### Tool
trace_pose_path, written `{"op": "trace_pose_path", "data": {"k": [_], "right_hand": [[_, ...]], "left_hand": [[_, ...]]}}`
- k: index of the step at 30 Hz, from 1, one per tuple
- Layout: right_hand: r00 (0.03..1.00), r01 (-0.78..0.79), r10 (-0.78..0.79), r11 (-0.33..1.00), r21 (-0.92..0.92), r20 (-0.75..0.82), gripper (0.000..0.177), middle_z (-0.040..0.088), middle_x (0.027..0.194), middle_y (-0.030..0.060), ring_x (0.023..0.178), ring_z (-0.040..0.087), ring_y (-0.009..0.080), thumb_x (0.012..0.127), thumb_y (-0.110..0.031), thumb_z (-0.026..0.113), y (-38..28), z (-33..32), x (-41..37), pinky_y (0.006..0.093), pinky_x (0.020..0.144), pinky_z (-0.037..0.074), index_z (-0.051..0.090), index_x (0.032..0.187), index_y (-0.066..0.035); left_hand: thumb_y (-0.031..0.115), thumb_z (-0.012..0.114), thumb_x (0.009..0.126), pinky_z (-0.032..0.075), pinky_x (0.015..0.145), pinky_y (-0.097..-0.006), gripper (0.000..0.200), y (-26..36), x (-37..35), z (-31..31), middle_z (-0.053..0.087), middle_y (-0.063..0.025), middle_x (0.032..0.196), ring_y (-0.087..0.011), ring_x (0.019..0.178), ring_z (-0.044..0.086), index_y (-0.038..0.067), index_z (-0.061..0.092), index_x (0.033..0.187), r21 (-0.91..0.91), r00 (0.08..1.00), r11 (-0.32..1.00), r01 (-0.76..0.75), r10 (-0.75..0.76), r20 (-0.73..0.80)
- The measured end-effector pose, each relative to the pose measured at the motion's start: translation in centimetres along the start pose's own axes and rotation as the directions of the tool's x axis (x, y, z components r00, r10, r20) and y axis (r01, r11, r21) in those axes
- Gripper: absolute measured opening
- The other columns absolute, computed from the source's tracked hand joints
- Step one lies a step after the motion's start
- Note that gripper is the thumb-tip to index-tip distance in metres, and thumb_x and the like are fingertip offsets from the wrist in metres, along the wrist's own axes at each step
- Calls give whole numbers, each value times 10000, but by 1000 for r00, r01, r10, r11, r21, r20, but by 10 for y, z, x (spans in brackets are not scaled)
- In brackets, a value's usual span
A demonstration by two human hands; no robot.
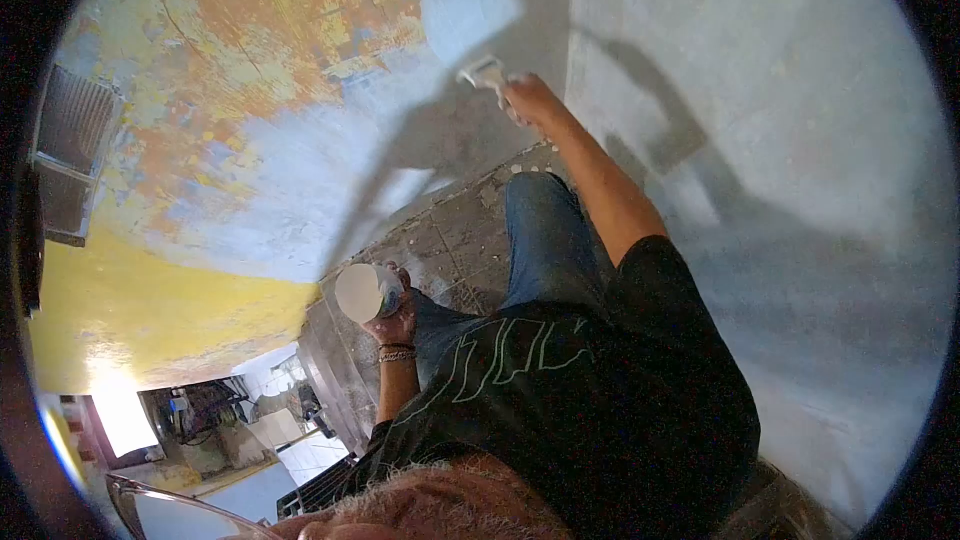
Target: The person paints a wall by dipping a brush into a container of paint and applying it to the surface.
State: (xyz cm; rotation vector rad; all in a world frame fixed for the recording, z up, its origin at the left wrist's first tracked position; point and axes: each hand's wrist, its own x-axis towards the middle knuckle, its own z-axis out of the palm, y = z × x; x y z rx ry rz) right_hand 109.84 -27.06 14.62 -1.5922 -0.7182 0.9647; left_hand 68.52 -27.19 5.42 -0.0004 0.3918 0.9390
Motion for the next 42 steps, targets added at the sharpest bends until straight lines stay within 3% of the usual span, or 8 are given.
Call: {"op": "trace_pose_path", "data": {"k": [12, 18, 20, 21, 27, 29, 38, 42], "right_hand": [[886, 463, -457, 883, 84, -82, 290, 397, 573, -33, 418, 329, 55, 909, -311, 437, -191, -49, -62, 212, 362, 256, 527, 778, -69], [875, 473, -440, 866, 162, -203, 261, 438, 638, -38, 514, 383, 49, 850, -357, 557, -126, -42, -14, 206, 419, 291, 544, 866, -97], [723, 631, -670, 740, -234, -169, 256, 451, 648, -36, 509, 381, 50, 855, -359, 547, -54, -48, 32, 206, 418, 298, 547, 877, -104], [939, 288, -260, 952, 102, -226, 267, 464, 659, -35, 514, 387, 53, 864, -361, 535, -52, -30, 3, 209, 414, 305, 549, 891, -96], [971, 84, -74, 996, 39, -226, 224, 448, 577, -8, 414, 368, 77, 881, -268, 509, 91, -33, 1, 236, 366, 288, 551, 861, -49], [973, -158, 164, 986, 51, -164, 212, 448, 560, 10, 399, 367, 95, 880, -241, 505, 94, -32, -14, 255, 355, 287, 547, 844, -36], [953, -282, 265, 953, -112, -145, 247, 434, 510, 40, 387, 364, 132, 814, -240, 516, 97, -44, 21, 299, 346, 256, 526, 684, -30], [978, -106, 87, 990, -92, -187, 250, 468, 586, 20, 383, 343, 117, 809, -282, 546, 30, -29, 19, 286, 350, 268, 556, 753, -39]], "left_hand": [[576, 493, 756, 519, 609, -402, 606, -10, 5, 22, 516, -94, 1181, -394, 1077, 474, 151, 487, 1188, 73, 995, 997, 1, -9, 102], [550, 507, 762, 519, 597, -385, 595, -9, 10, 18, 510, -117, 1172, -374, 1058, 478, 139, 476, 1191, 76, 988, 996, 52, -62, 138], [526, 523, 765, 526, 595, -376, 577, -13, 8, 25, 523, -136, 1141, -368, 1027, 493, 118, 486, 1170, 112, 992, 994, 16, -30, 122], [523, 522, 767, 526, 590, -377, 575, -14, 4, 31, 524, -137, 1139, -369, 1024, 494, 112, 486, 1168, 89, 994, 995, 34, -43, 101], [608, 477, 751, 499, 606, -374, 638, -11, 1, 26, 502, -108, 1194, -372, 1077, 471, 158, 478, 1204, 49, 988, 998, 39, -46, 145], [611, 476, 749, 497, 604, -373, 640, -11, 1, 28, 504, -108, 1192, -371, 1069, 477, 158, 479, 1202, 28, 991, 1000, 13, -16, 132], [596, 469, 765, 493, 590, -376, 609, -16, -3, 27, 503, -92, 1193, -390, 1055, 468, 169, 479, 1199, 79, 995, 997, 11, -19, 95], [603, 484, 754, 493, 603, -392, 616, -8, -3, 18, 501, -82, 1194, -392, 1047, 470, 169, 488, 1191, 22, 997, 998, 61, -62, 40]]}}
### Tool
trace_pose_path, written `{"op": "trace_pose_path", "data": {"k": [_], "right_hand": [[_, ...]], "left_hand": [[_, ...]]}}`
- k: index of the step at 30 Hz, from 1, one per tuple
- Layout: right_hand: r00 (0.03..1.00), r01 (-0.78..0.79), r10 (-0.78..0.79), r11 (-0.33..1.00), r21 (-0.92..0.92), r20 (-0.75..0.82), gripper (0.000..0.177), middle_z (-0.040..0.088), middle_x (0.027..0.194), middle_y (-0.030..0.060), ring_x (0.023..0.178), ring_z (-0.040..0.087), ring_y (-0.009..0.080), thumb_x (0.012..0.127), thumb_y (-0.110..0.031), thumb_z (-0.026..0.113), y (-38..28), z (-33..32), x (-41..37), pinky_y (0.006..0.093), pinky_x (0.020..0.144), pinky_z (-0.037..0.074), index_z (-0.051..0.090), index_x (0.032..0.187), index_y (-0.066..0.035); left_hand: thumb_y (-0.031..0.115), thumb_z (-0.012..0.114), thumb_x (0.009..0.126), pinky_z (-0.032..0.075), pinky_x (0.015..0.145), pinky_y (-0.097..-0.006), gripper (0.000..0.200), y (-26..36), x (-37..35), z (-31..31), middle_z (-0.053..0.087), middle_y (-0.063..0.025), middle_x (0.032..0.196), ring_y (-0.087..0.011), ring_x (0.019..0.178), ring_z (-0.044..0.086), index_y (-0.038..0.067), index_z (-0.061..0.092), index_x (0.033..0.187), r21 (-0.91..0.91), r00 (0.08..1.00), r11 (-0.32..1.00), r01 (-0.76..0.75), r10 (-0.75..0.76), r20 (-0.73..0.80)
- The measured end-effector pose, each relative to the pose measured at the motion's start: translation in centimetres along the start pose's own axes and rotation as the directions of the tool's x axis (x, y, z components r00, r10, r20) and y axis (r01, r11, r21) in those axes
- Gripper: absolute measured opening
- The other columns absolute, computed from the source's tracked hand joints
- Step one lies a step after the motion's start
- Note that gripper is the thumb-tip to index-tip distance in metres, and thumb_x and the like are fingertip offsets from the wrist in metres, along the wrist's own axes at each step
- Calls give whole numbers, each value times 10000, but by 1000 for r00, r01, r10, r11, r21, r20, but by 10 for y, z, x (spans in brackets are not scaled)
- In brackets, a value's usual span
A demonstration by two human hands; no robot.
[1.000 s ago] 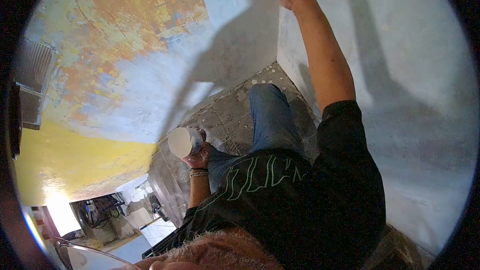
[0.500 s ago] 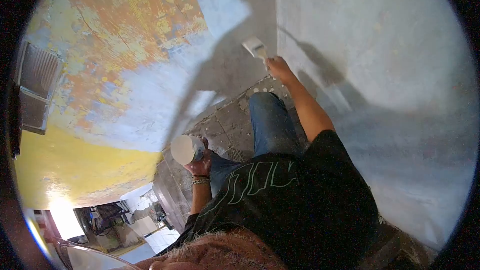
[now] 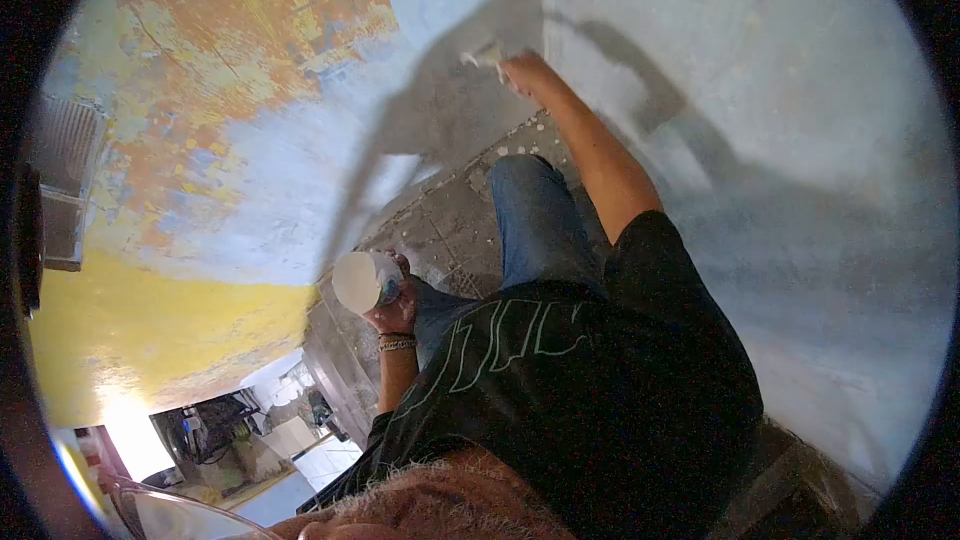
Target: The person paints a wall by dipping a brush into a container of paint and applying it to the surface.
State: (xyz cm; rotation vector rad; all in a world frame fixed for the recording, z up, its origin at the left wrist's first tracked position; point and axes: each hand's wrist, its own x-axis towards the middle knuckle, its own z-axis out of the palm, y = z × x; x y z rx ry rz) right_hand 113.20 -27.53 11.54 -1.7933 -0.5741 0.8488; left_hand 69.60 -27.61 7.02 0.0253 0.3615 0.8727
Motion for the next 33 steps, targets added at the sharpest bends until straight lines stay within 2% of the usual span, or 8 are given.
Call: {"op": "trace_pose_path", "data": {"k": [5, 8, 13, 17, 23, 26, 28, 33], "right_hand": [[984, 143, -161, 969, 202, 71, 261, 467, 596, 12, 391, 337, 91, 804, -302, 552, -11, -20, -45, 245, 350, 269, 572, 806, -42], [1000, 22, -22, 997, 77, 5, 214, 456, 571, 15, 390, 341, 95, 792, -243, 531, 49, 1, -29, 265, 343, 258, 567, 775, -33], [969, -216, 211, 976, 27, 128, 244, 486, 521, 39, 391, 399, 128, 798, -211, 513, 62, 46, -3, 278, 353, 271, 550, 627, -40], [998, -2, -6, 993, 121, 69, 180, 435, 525, 7, 382, 339, 98, 801, -197, 510, 6, 38, -11, 265, 353, 233, 547, 711, -45], [982, 142, -181, 906, 398, 61, 178, 456, 564, -14, 385, 324, 56, 858, -211, 506, -22, 2, -74, 230, 346, 236, 550, 809, -46], [997, -41, 27, 984, 173, 79, 177, 452, 555, -11, 383, 330, 59, 854, -207, 495, 40, 29, -46, 235, 334, 240, 549, 789, -51], [947, -188, 152, 977, 105, 283, 168, 452, 551, -10, 380, 339, 63, 846, -195, 489, 79, 49, -12, 234, 325, 245, 545, 771, -57], [981, -15, -19, 985, 172, 192, 173, 448, 554, -11, 383, 335, 60, 842, -198, 488, -45, 55, -63, 225, 325, 233, 548, 774, -51]], "left_hand": [[493, 558, 772, 531, 650, -374, 596, -10, -5, 17, 512, -149, 1153, -341, 1068, 478, 70, 474, 1184, 8, 984, 999, -41, 39, 172], [614, 504, 736, 487, 640, -393, 648, -8, -3, 12, 503, -73, 1202, -401, 1067, 460, 159, 487, 1196, 152, 945, 958, -243, 269, -187], [580, 504, 763, 497, 735, -446, 639, 4, -10, -8, 508, -122, 1180, -359, 1077, 469, 115, 476, 1200, -49, 983, 996, 81, -71, 168], [591, 497, 764, 502, 724, -438, 678, 8, -6, -17, 482, -146, 1204, -357, 1078, 472, 105, 445, 1234, -31, 994, 995, -91, 88, -67], [523, 576, 751, 534, 665, -394, 656, -4, -14, 6, 457, -179, 1207, -351, 1074, 465, 72, 446, 1209, -68, 993, 997, -36, 43, 107], [529, 569, 752, 531, 680, -413, 656, 0, -13, -8, 484, -173, 1180, -354, 1065, 471, 71, 445, 1206, -37, 987, 999, 5, 1, 162], [536, 557, 755, 528, 687, -422, 663, 3, -8, -21, 490, -170, 1175, -359, 1058, 475, 70, 443, 1212, 20, 987, 989, -148, 149, -66], [581, 518, 767, 438, 902, -457, 684, 1, -15, -2, 471, -107, 1240, -337, 1096, 467, 100, 435, 1246, -91, 998, 994, -59, 62, 33]]}}
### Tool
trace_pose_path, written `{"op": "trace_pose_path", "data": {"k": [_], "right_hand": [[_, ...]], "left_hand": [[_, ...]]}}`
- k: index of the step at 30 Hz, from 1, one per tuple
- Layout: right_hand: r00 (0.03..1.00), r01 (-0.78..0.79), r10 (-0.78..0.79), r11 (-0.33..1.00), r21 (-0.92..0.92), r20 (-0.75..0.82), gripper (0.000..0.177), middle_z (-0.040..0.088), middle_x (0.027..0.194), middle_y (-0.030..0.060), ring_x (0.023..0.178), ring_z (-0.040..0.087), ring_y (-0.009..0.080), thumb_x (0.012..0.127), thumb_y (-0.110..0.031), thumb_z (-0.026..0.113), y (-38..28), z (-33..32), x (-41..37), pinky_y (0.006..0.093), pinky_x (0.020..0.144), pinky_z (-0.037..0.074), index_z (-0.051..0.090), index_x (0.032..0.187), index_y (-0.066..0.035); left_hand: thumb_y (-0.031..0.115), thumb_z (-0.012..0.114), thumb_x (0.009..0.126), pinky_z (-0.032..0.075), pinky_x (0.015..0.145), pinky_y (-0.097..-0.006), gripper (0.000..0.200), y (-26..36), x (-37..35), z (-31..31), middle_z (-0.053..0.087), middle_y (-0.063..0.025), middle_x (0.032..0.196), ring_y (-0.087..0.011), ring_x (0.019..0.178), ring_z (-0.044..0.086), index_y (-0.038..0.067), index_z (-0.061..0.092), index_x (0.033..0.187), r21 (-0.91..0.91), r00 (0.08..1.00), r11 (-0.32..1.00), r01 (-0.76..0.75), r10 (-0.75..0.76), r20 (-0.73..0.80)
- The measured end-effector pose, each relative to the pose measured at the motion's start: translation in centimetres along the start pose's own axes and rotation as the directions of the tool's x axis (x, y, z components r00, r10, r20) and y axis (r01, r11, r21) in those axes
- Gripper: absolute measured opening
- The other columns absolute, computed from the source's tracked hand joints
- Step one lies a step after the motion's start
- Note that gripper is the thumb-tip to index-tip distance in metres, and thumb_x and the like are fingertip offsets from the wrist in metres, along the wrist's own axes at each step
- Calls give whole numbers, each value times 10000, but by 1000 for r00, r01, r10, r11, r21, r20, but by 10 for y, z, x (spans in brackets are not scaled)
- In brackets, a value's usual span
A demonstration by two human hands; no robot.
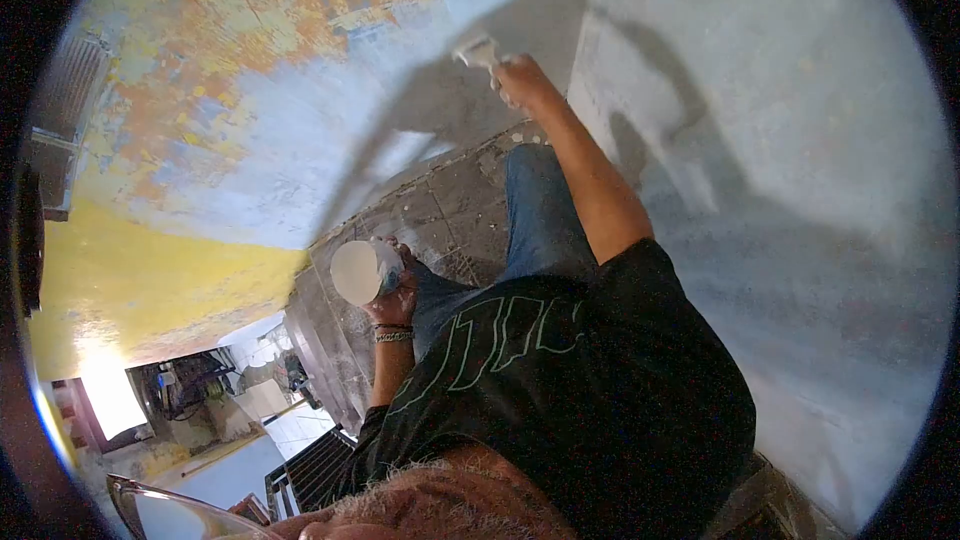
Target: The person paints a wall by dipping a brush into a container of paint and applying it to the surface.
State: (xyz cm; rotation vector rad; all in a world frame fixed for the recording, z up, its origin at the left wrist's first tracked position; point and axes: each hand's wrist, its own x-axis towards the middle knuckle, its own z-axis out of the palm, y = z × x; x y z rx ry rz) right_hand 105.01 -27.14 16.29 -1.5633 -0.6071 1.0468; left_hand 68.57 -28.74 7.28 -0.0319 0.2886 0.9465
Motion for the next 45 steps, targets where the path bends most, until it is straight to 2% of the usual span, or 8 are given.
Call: {"op": "trace_pose_path", "data": {"k": [6, 12, 17, 28, 31, 33, 36, 45], "right_hand": [[964, 256, -263, 956, 144, 32, 243, 460, 608, -18, 405, 341, 45, 829, -294, 567, -7, -10, -34, 206, 326, 216, 545, 798, -53], [970, -224, 220, 974, 27, 102, 184, 440, 566, -3, 395, 357, 64, 834, -212, 524, 116, 18, 42, 237, 325, 244, 537, 776, -38], [1000, -3, -2, 989, 145, 30, 179, 466, 564, 29, 385, 379, 99, 823, -162, 485, 62, 23, 36, 259, 331, 262, 507, 707, -27], [883, 459, -465, 884, 91, 61, 255, 484, 674, -5, 454, 344, 32, 902, -224, 489, -68, 8, -92, 170, 398, 256, 520, 1050, -18], [843, 463, -450, 886, 27, 295, 266, 520, 678, 29, 517, 412, 67, 892, -189, 511, -55, 7, -95, 202, 459, 318, 529, 1059, 17], [659, 730, -481, 595, -338, 578, 223, 554, 666, 100, 551, 500, 159, 877, -195, 514, -66, 8, -101, 289, 518, 403, 569, 948, 10], [635, 762, -356, 435, -480, 686, 191, 545, 664, 127, 594, 521, 213, 846, -132, 532, -93, 19, -116, 320, 578, 415, 575, 893, 47], [536, 827, -243, -41, -560, 809, 204, 590, 692, 174, 666, 579, 353, 728, -218, 545, -116, 39, -119, 441, 643, 454, 622, 754, -31]], "left_hand": [[599, 477, 774, 496, 792, -454, 707, 4, 3, -13, 457, -163, 1238, -348, 1096, 465, 97, 409, 1268, -25, 997, 999, 46, -44, 55], [583, 454, 785, 526, 703, -443, 692, 7, -1, -18, 449, -180, 1244, -367, 1096, 467, 99, 398, 1276, -3, 995, 997, 73, -73, 72], [586, 427, 792, 526, 693, -434, 688, 6, 0, -29, 458, -188, 1234, -364, 1077, 487, 94, 404, 1271, 120, 983, 989, -91, 108, -149], [619, 378, 790, 511, 675, -401, 678, -3, 6, -13, 501, -112, 1216, -337, 1068, 507, 154, 418, 1281, 84, 999, 996, 19, -15, -44], [611, 359, 802, 493, 715, -411, 638, -1, 17, -24, 535, -71, 1172, -297, 1038, 526, 163, 450, 1248, 56, 988, 990, 127, -132, 85], [601, 357, 809, 490, 719, -405, 620, -5, 28, -19, 548, -61, 1154, -282, 1015, 539, 158, 469, 1227, 88, 956, 981, 174, -189, 226], [581, 360, 822, 494, 677, -363, 586, -17, 41, -3, 564, -70, 1121, -251, 957, 566, 140, 503, 1180, 187, 988, 974, 129, -110, -107], [601, 401, 797, 496, 574, -342, 594, -48, 58, 26, 564, -47, 1081, -239, 902, 582, 163, 497, 1187, 238, 978, 952, 192, -166, -125]]}}
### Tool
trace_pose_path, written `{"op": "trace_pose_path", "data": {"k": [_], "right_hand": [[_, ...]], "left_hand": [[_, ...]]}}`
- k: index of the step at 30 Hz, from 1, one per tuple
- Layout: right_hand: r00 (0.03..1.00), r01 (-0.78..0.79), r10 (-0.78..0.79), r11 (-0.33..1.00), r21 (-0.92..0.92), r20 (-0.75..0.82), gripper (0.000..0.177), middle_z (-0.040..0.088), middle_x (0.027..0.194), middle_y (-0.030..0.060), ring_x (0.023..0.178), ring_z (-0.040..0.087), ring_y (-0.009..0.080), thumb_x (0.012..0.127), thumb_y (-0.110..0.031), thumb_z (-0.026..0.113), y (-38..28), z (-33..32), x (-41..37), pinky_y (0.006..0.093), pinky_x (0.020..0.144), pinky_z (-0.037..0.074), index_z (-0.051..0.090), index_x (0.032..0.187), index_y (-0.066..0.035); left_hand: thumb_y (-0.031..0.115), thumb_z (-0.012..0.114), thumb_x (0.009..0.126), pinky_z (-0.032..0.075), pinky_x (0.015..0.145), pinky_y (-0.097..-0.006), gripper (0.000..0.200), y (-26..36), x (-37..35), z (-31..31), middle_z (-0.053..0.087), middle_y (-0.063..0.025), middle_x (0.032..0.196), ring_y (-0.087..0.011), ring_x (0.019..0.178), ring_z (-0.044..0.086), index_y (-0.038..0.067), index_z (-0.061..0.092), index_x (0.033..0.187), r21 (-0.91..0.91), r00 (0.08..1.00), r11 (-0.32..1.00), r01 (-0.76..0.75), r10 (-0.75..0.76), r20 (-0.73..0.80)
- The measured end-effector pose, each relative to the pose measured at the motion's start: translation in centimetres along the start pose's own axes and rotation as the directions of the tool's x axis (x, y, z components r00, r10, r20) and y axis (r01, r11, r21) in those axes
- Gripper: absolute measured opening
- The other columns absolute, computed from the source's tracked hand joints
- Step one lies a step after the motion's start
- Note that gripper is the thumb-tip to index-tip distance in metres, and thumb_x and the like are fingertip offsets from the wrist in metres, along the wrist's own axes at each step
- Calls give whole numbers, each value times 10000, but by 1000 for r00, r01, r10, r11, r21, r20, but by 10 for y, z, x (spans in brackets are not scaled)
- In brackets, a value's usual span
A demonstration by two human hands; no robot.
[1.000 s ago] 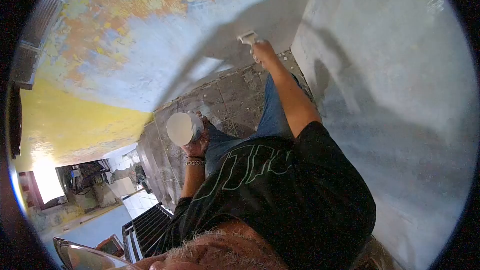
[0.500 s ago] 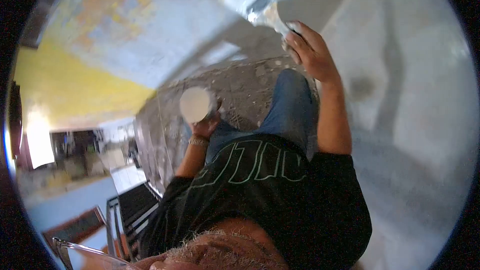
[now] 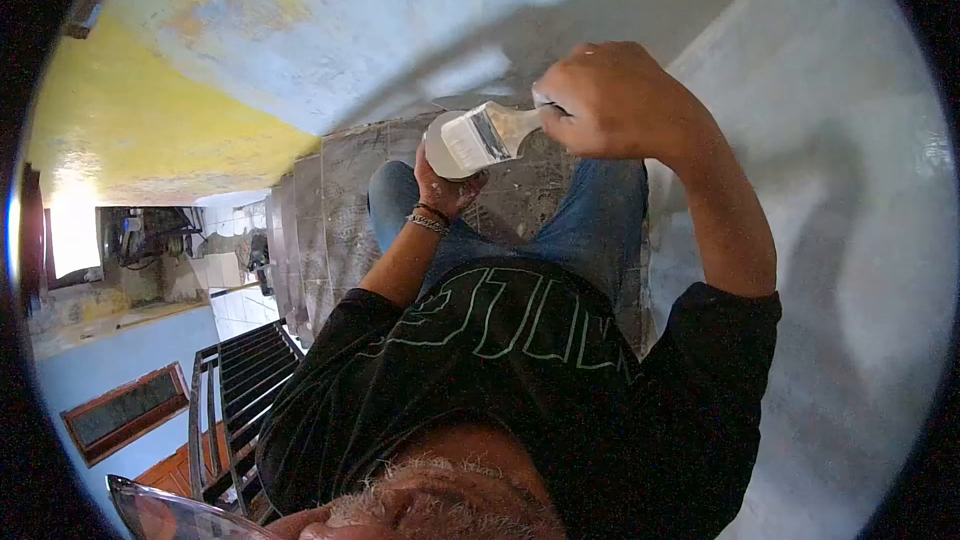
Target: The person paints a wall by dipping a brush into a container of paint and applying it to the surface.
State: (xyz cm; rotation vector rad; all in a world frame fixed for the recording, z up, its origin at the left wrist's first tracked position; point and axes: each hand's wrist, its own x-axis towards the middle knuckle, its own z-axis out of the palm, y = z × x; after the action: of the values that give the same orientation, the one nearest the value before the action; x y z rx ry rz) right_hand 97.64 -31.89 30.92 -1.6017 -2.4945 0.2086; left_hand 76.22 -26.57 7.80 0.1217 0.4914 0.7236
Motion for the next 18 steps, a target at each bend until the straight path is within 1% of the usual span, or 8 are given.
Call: {"op": "trace_pose_path", "data": {"k": [4, 6, 7, 10, 13, 15, 16, 18], "right_hand": [[987, -77, 92, 990, -115, 129, 176, 578, 675, 185, 662, 567, 361, 712, -188, 525, -3, -4, 18, 445, 611, 439, 603, 690, -32], [977, -107, 137, 977, -183, 161, 192, 571, 645, 192, 653, 573, 364, 699, -189, 501, -1, 3, 22, 459, 606, 439, 600, 651, -32], [976, -112, 143, 977, -182, 163, 192, 571, 645, 192, 653, 573, 364, 699, -189, 501, 0, 6, 24, 459, 606, 439, 600, 651, -32], [921, -166, 230, 962, -218, 313, 197, 574, 651, 192, 658, 573, 363, 707, -194, 496, 4, 13, 27, 462, 605, 438, 600, 655, -35], [918, -167, 226, 966, -198, 327, 198, 584, 688, 192, 668, 573, 363, 711, -197, 492, 10, 14, 21, 448, 611, 442, 596, 657, -37], [960, -194, 214, 973, -123, 182, 185, 586, 686, 188, 688, 579, 350, 734, -188, 514, 20, 9, 8, 423, 634, 448, 607, 711, -29], [960, -193, 214, 973, -126, 181, 185, 586, 686, 188, 688, 579, 350, 734, -188, 514, 23, 7, 2, 423, 634, 448, 607, 711, -29], [924, -341, 316, 936, 89, 215, 228, 606, 715, 173, 701, 598, 339, 744, -198, 554, 27, 3, -12, 423, 681, 478, 633, 877, -31]], "left_hand": [[611, 398, 793, 506, 625, -359, 614, -8, 6, 0, 559, -43, 1105, -232, 951, 574, 164, 489, 1204, 89, 999, 996, -5, 2, 36], [617, 380, 806, 470, 825, -442, 658, -11, 12, -6, 524, -83, 1195, -299, 1057, 534, 139, 458, 1250, 86, 993, 996, 22, -32, 117], [617, 380, 806, 470, 825, -442, 658, -14, 13, -6, 524, -83, 1195, -299, 1057, 534, 139, 458, 1250, 86, 992, 996, 29, -39, 116], [618, 375, 805, 469, 828, -444, 663, -18, 21, -11, 526, -88, 1191, -303, 1053, 537, 139, 452, 1256, 73, 998, 997, 23, -27, 55], [651, 385, 788, 502, 747, -404, 671, -19, 26, -15, 527, -78, 1172, -278, 1031, 545, 155, 466, 1233, 125, 982, 988, 88, -107, 154], [645, 387, 791, 500, 745, -407, 669, -23, 23, -7, 531, -80, 1163, -271, 1019, 548, 143, 468, 1226, 80, 997, 994, 75, -77, 17], [645, 387, 791, 500, 745, -407, 669, -23, 24, -11, 531, -80, 1163, -271, 1019, 548, 143, 468, 1226, 79, 997, 994, 74, -75, 20], [640, 394, 789, 501, 734, -404, 669, -22, 32, -20, 533, -84, 1155, -264, 1002, 555, 131, 474, 1217, 110, 991, 991, 72, -83, 104]]}}
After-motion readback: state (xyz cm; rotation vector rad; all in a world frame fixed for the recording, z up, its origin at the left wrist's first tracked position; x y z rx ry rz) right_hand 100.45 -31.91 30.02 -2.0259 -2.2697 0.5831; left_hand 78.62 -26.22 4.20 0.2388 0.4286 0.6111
